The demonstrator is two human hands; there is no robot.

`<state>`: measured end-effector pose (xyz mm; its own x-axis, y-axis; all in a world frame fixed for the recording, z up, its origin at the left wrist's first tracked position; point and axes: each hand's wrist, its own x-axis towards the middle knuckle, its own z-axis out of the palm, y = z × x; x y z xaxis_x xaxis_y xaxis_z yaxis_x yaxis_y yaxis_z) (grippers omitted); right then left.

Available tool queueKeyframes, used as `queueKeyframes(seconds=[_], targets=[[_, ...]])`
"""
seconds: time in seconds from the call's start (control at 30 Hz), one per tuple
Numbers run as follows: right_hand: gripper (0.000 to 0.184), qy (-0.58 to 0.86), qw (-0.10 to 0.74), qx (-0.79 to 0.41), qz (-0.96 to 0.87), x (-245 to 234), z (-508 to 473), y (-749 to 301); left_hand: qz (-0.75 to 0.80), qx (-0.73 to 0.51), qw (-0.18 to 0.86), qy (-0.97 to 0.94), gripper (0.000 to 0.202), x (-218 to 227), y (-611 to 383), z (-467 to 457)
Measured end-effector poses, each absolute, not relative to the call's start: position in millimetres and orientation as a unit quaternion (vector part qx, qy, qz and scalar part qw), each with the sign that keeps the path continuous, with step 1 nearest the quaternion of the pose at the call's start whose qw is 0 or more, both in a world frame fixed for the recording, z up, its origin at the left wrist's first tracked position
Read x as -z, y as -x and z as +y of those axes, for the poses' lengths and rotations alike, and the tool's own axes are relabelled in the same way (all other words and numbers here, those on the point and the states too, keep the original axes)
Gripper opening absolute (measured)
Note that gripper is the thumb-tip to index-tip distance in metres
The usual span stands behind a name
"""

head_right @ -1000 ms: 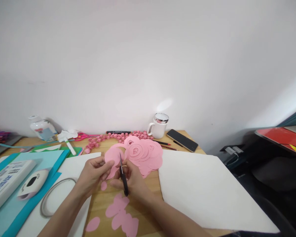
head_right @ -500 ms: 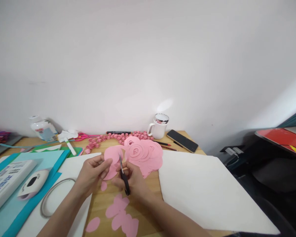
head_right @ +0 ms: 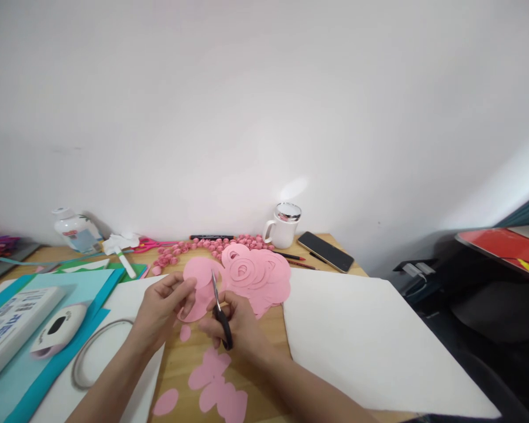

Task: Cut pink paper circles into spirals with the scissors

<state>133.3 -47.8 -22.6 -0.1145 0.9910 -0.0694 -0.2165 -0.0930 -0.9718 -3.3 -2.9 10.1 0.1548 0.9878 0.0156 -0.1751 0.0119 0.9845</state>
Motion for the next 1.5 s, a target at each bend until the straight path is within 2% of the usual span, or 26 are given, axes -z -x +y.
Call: queueKeyframes(seconds=[0.23, 0.5, 0.63, 1.13, 1.5], targets=[[0.017, 0.394, 0.482, -0.626, -0.471, 26.1, -48.4, -135.0, 0.427, -0.433, 0.577, -0.545, 0.032, -10.7, 0.6, -8.1], [0.035, 0.393, 0.472, -0.616, -0.494, 17.3, -44.9, -139.3, 0.442, -0.4, 0.564, -0.571, 0.032, -10.8, 4.1, -5.8], [0.038, 0.383, 0.471, -0.623, -0.492, 15.4, -43.8, -140.2, 0.435, -0.404, 0.567, -0.571, 0.032, -10.9, 4.7, -5.7], [0.03, 0.412, 0.48, -0.589, -0.503, 17.7, -42.5, -140.9, 0.453, -0.425, 0.533, -0.574, 0.036, -15.2, 4.5, -5.6], [0.019, 0.453, 0.479, -0.59, -0.466, 17.9, -42.4, -138.4, 0.432, -0.47, 0.568, -0.519, 0.03, -13.6, 6.3, -2.6]])
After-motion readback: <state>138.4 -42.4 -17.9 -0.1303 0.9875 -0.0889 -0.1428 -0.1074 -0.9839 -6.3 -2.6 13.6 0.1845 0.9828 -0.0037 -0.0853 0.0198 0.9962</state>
